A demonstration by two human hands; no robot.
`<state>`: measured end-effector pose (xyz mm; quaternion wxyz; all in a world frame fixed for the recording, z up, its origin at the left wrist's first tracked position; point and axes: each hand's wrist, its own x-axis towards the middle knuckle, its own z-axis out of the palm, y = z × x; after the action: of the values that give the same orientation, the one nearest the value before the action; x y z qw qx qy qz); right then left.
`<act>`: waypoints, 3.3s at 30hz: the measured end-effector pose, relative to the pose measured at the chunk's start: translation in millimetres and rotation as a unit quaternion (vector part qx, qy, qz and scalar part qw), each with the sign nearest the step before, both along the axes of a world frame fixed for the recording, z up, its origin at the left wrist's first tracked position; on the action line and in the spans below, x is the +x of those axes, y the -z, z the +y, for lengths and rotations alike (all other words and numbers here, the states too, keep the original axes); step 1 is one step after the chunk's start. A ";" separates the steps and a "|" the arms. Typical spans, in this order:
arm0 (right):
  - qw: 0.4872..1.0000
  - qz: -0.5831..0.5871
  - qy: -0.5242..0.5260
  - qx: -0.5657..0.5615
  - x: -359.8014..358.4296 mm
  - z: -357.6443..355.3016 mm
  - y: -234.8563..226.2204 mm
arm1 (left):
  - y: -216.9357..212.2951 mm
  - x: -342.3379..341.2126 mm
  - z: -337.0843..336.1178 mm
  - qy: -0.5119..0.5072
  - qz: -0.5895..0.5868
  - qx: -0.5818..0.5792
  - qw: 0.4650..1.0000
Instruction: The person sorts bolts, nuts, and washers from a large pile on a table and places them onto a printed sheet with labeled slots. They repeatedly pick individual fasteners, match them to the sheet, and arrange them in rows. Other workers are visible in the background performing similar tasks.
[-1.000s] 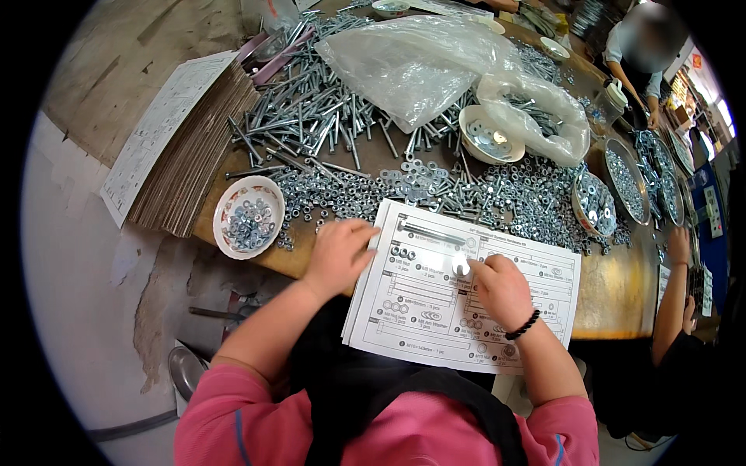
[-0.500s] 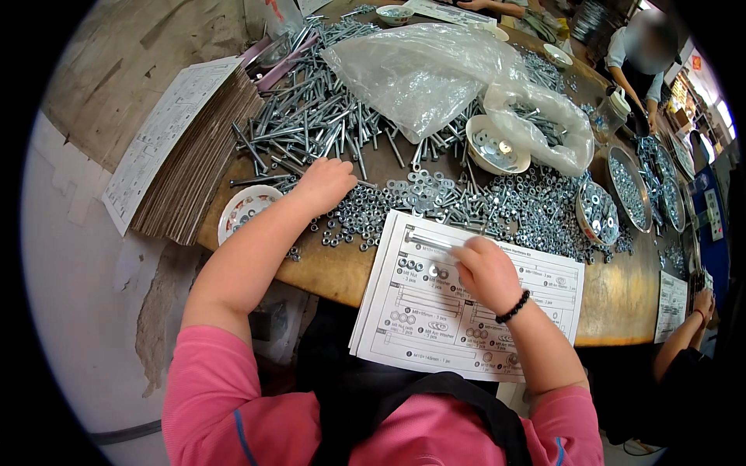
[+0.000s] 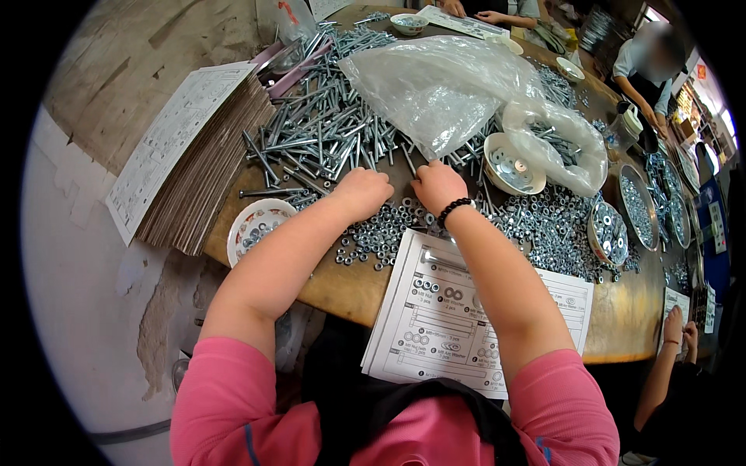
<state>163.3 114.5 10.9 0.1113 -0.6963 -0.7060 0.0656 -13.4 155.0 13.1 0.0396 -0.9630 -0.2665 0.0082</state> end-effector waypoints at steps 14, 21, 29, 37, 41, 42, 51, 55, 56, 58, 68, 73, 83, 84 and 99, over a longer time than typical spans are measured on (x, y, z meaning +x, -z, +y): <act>0.996 -0.035 0.038 0.065 9.3 -8.3 -32.9 | -20.1 -13.6 4.4 -0.062 -0.128 -0.062 0.988; 0.944 0.260 -0.020 0.200 41.7 -95.6 -75.1 | -79.2 -12.0 -44.3 -0.111 -0.404 -0.126 0.899; 0.828 0.556 0.016 0.065 46.6 -205.6 -47.6 | -38.5 -3.3 -161.1 -0.071 -0.387 -0.410 0.823; 0.981 0.167 -0.049 0.090 26.6 -240.8 -33.2 | 4.6 2.0 -210.2 -0.068 -0.343 -0.448 0.823; 0.983 0.091 -0.128 0.099 3.1 -242.2 -15.2 | 0.7 -6.0 -203.8 0.000 -0.217 -0.280 0.935; 0.983 0.076 -0.136 0.097 0.9 -242.1 -10.9 | -2.7 -7.2 -199.6 0.000 -0.201 -0.267 0.942; 0.995 0.096 0.028 -0.005 38.2 -272.8 -14.9 | -0.8 -6.5 -201.4 -0.018 -0.230 -0.254 0.939; 0.988 0.133 0.051 -0.066 38.3 -276.3 -10.5 | 5.4 2.3 -201.9 -0.009 -0.239 -0.235 0.942; 0.987 0.143 0.045 -0.061 35.9 -275.6 -8.8 | 4.8 5.2 -202.4 -0.009 -0.234 -0.235 0.943; 0.988 0.145 0.020 -0.049 30.8 -270.5 -7.7 | 1.8 7.3 -202.5 -0.014 -0.223 -0.230 0.947; 0.993 0.114 -0.011 -0.032 33.0 -264.9 -6.7 | 0.6 4.2 -196.7 -0.014 -0.220 -0.215 0.951; 0.984 0.180 -0.012 -0.011 45.4 -267.5 -22.7 | -17.4 -5.3 -156.0 -0.046 -0.236 -0.156 0.958; 0.970 0.238 -0.048 -0.019 45.9 -261.0 -38.4 | -12.3 -28.3 24.8 -0.088 -0.127 0.045 0.987; 0.970 0.237 -0.049 -0.017 45.9 -259.5 -38.6 | -12.0 -23.7 30.9 -0.072 -0.095 0.049 0.992; 0.969 0.237 -0.070 0.003 56.1 -246.6 -39.9 | -3.5 -4.4 76.9 -0.019 -0.083 0.147 0.986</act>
<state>219.4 -132.1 50.8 0.2729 -0.6091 -0.7069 0.2341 -17.8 231.9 16.6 0.1578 -0.9389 -0.2852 -0.1101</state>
